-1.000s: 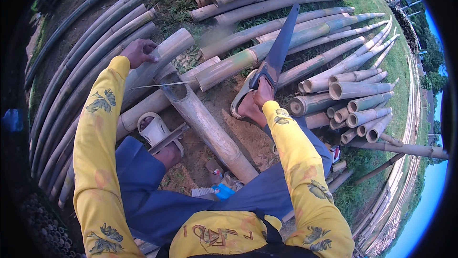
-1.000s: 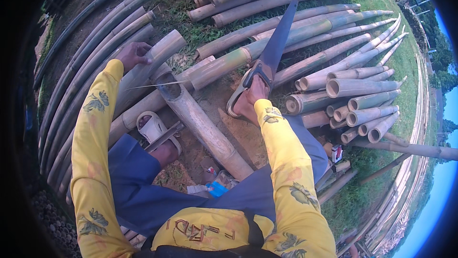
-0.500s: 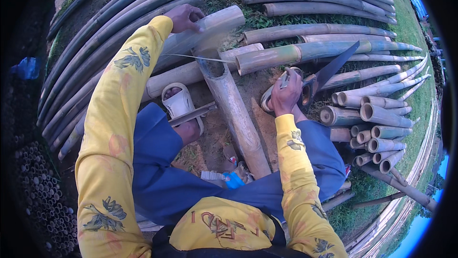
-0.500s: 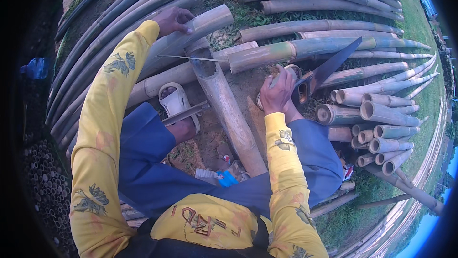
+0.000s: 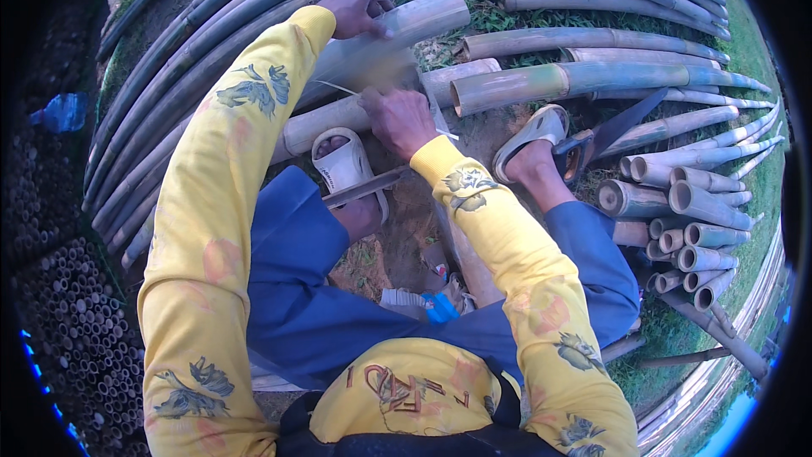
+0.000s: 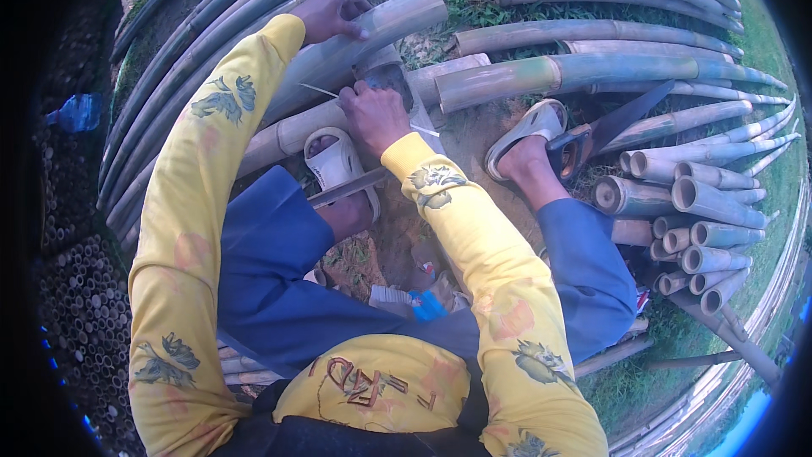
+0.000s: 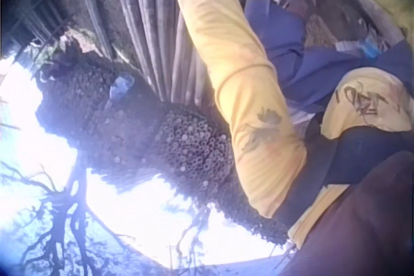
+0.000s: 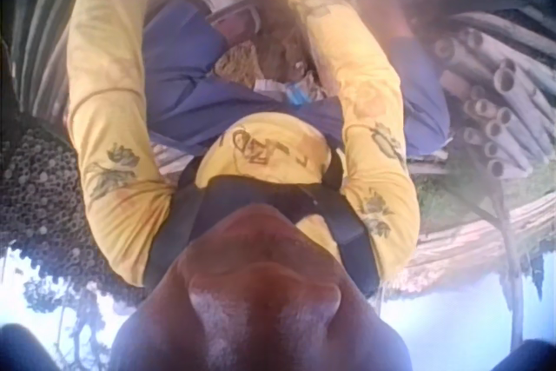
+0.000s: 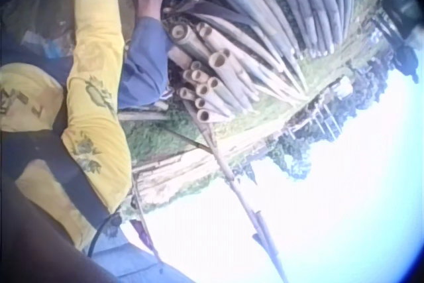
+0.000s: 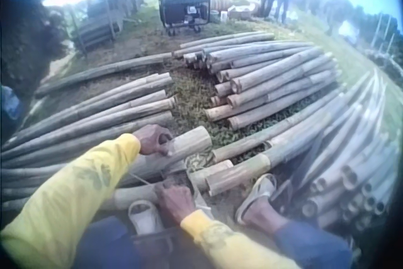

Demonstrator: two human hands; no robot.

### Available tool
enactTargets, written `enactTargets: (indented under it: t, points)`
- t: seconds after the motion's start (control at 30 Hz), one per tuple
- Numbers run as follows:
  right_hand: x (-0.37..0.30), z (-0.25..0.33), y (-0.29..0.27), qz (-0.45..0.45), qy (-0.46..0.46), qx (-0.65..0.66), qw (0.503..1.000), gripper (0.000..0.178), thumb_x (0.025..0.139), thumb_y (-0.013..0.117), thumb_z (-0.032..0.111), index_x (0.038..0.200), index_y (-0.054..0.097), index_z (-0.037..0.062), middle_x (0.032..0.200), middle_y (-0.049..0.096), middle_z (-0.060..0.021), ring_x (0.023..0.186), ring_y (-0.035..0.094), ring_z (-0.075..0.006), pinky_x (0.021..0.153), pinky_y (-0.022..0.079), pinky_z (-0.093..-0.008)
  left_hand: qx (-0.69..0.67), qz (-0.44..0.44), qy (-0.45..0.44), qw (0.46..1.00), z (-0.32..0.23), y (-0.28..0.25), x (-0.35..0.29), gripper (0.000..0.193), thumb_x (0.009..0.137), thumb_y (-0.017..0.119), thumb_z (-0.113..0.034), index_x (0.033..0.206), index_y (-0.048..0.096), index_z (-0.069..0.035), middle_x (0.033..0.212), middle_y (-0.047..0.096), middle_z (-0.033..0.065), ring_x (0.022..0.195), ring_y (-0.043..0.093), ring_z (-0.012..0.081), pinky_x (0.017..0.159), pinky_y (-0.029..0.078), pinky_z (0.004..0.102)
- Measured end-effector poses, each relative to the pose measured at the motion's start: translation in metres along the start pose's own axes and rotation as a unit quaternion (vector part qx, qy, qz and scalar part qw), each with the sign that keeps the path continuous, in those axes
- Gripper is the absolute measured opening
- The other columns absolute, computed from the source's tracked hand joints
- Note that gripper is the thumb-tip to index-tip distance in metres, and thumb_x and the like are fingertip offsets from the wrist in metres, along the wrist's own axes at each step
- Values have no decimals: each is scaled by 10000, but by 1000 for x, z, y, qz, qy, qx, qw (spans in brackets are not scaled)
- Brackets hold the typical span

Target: The person uses a hand saw to cut bamboo poles into shorter sections. They position each pole on a wooden support, saw through it, and then move the cut pieces aside.

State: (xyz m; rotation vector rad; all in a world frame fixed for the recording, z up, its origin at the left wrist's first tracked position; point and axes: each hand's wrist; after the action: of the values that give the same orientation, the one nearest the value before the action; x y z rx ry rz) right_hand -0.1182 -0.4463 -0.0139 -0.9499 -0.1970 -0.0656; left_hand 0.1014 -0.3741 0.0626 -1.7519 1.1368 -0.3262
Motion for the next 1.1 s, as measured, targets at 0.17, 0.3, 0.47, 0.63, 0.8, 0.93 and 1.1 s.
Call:
enactTargets:
  t: [0.17, 0.3, 0.47, 0.63, 0.8, 0.93, 1.1]
  points:
    - [-12, 45, 8, 41, -144, 175, 973, 86, 852, 659, 139, 871, 691, 61, 830, 708, -180, 807, 698, -408, 736, 540, -518, -9, -3, 17, 1000, -1, 1, -4, 655, 807, 869, -403, 1329, 664, -65, 1205, 741, 181, 1102, 698, 328, 1004, 527, 429]
    - [-50, 103, -31, 124, -231, 233, 937, 98, 877, 628, 135, 938, 640, 60, 819, 643, -126, 744, 682, -367, 661, 534, -490, 23, -5, 5, 1000, -1, 2, 1, 633, 836, 851, -368, 1354, 647, -66, 1219, 735, 190, 1131, 688, 333, 1031, 516, 438]
    - [-157, 52, -152, -47, -29, 74, 996, 173, 810, 705, 19, 967, 639, 52, 775, 613, -92, 700, 661, -342, 618, 525, -447, 42, -48, 6, 998, -10, 20, -11, 570, 810, 858, -363, 1239, 633, -63, 1106, 742, 190, 1041, 702, 341, 927, 526, 452]
    - [-339, 15, -307, -337, 280, -180, 881, 182, 1064, 593, 124, 1046, 705, -17, 924, 713, -150, 780, 681, -264, 728, 526, -344, 136, -103, 27, 985, -24, 48, -18, 571, 810, 851, -346, 1230, 543, -112, 1176, 648, 136, 1088, 660, 336, 916, 533, 473]
    - [-522, 14, -294, -279, 621, -204, 704, 303, 1068, 589, 294, 1175, 735, 51, 1154, 724, -203, 1013, 696, -345, 940, 507, -419, 184, -158, 4, 970, -18, 77, -22, 761, 705, 895, -387, 1307, 541, -85, 1256, 639, 152, 1181, 612, 366, 1006, 480, 488]
    - [-511, 22, -267, -293, 527, -379, 702, 477, 1025, 642, 247, 1437, 582, 14, 1481, 525, -259, 1205, 606, -428, 1042, 480, -495, 236, -97, -69, 965, -62, 85, -24, 923, 664, 854, -512, 1379, 527, -28, 1252, 659, 191, 1189, 628, 366, 1046, 446, 484]
    - [-302, 32, -263, -343, 301, 19, 890, 447, 997, 669, 118, 1415, 587, -20, 1182, 683, -149, 946, 660, -206, 916, 515, -346, 259, -130, -29, 957, -63, 95, -55, 815, 662, 849, -519, 1228, 557, -10, 1205, 666, 217, 1129, 671, 376, 1048, 447, 485]
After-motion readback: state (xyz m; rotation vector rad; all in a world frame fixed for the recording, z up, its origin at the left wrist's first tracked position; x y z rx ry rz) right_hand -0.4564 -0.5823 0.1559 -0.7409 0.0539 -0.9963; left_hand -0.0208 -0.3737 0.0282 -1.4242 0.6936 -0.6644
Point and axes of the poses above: each hand's wrist, its own x-axis towards the middle knuckle, its own y-axis out of the palm, z = x × y
